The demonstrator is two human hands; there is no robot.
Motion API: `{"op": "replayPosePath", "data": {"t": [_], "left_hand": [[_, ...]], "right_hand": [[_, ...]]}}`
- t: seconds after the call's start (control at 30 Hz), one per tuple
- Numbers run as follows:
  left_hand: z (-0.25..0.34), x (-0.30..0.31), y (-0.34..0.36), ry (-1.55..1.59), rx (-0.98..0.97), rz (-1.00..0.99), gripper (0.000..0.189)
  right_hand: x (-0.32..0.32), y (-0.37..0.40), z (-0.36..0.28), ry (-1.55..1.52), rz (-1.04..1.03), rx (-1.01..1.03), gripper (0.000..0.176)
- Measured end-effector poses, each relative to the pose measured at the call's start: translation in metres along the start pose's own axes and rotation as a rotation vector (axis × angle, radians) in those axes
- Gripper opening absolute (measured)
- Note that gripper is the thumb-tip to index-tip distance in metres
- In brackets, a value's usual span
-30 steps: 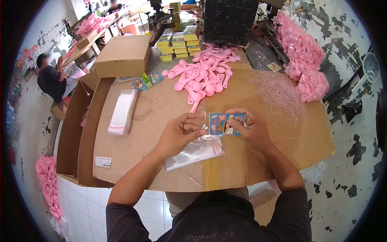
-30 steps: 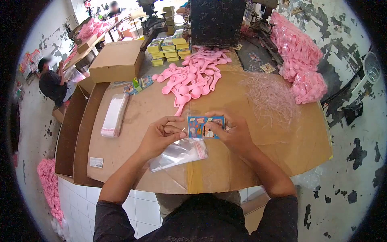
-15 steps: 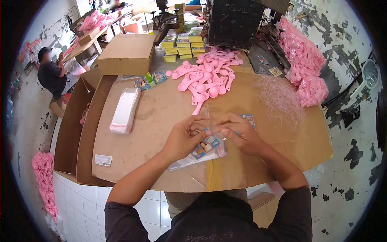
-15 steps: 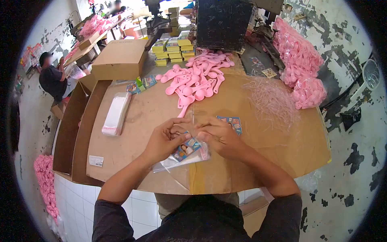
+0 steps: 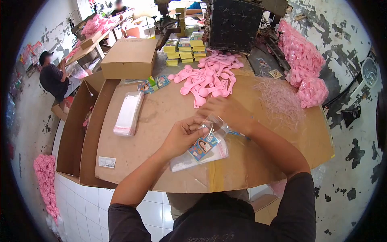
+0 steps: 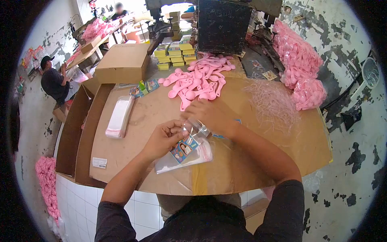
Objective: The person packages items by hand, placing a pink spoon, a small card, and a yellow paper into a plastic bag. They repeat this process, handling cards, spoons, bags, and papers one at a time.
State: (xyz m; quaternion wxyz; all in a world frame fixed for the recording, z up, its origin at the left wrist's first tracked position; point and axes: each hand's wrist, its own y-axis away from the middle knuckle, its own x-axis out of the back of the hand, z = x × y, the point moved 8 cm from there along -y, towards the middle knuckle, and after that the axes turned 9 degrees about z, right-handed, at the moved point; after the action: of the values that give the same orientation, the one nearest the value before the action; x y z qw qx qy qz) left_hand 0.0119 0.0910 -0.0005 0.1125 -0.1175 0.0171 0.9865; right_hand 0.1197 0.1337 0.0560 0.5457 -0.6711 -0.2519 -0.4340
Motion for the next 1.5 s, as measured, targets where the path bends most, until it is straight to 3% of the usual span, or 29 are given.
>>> {"op": "replayPosePath", "data": {"t": [0.1, 0.2, 0.3, 0.4, 0.5, 0.6, 0.8, 0.9, 0.97, 1.1, 1.3, 1.4, 1.5], "left_hand": [[0.005, 0.002, 0.001, -0.018, 0.009, 0.039, 0.023], [0.009, 0.005, 0.003, -0.108, 0.023, 0.058, 0.025], [0.014, 0.01, 0.001, -0.037, -0.041, 0.109, 0.026], [0.012, 0.015, -0.003, -0.03, -0.045, 0.153, 0.027], [0.008, 0.018, -0.006, -0.042, -0.032, 0.134, 0.028], [0.009, 0.014, -0.003, -0.087, -0.017, 0.134, 0.027], [0.008, 0.009, -0.002, -0.048, -0.023, 0.091, 0.027], [0.008, 0.009, 0.0, -0.138, -0.023, 0.08, 0.028], [0.013, 0.004, 0.004, -0.16, -0.015, 0.096, 0.029], [0.006, 0.002, 0.001, -0.116, -0.071, 0.118, 0.029], [0.01, 0.0, 0.005, -0.2, -0.011, 0.075, 0.027], [0.006, 0.0, 0.004, -0.166, -0.048, 0.077, 0.028], [0.003, -0.004, 0.004, -0.199, -0.045, 0.063, 0.028]], "right_hand": [[0.031, 0.011, 0.019, -0.054, 0.202, -0.253, 0.034], [0.019, 0.024, 0.007, -0.044, 0.063, -0.057, 0.031], [0.008, 0.037, 0.022, -0.008, -0.054, -0.327, 0.023], [0.021, 0.043, 0.037, 0.028, -0.054, -0.434, 0.027], [0.01, 0.053, 0.04, -0.092, -0.385, -0.565, 0.024], [-0.005, 0.059, 0.046, -0.043, -0.372, -0.51, 0.023], [0.035, 0.032, 0.017, -0.106, 0.094, -0.264, 0.022], [0.046, 0.029, 0.013, -0.318, -0.116, -0.62, 0.021], [0.043, 0.034, 0.013, -0.546, -0.021, -0.628, 0.026], [0.063, 0.026, -0.004, -0.709, 0.055, -0.569, 0.029], [0.069, 0.031, -0.01, -0.432, -0.022, -0.362, 0.037], [0.071, 0.029, -0.01, -0.53, -0.086, -0.439, 0.035], [0.072, 0.027, -0.011, -0.458, -0.079, -0.317, 0.029]]}}
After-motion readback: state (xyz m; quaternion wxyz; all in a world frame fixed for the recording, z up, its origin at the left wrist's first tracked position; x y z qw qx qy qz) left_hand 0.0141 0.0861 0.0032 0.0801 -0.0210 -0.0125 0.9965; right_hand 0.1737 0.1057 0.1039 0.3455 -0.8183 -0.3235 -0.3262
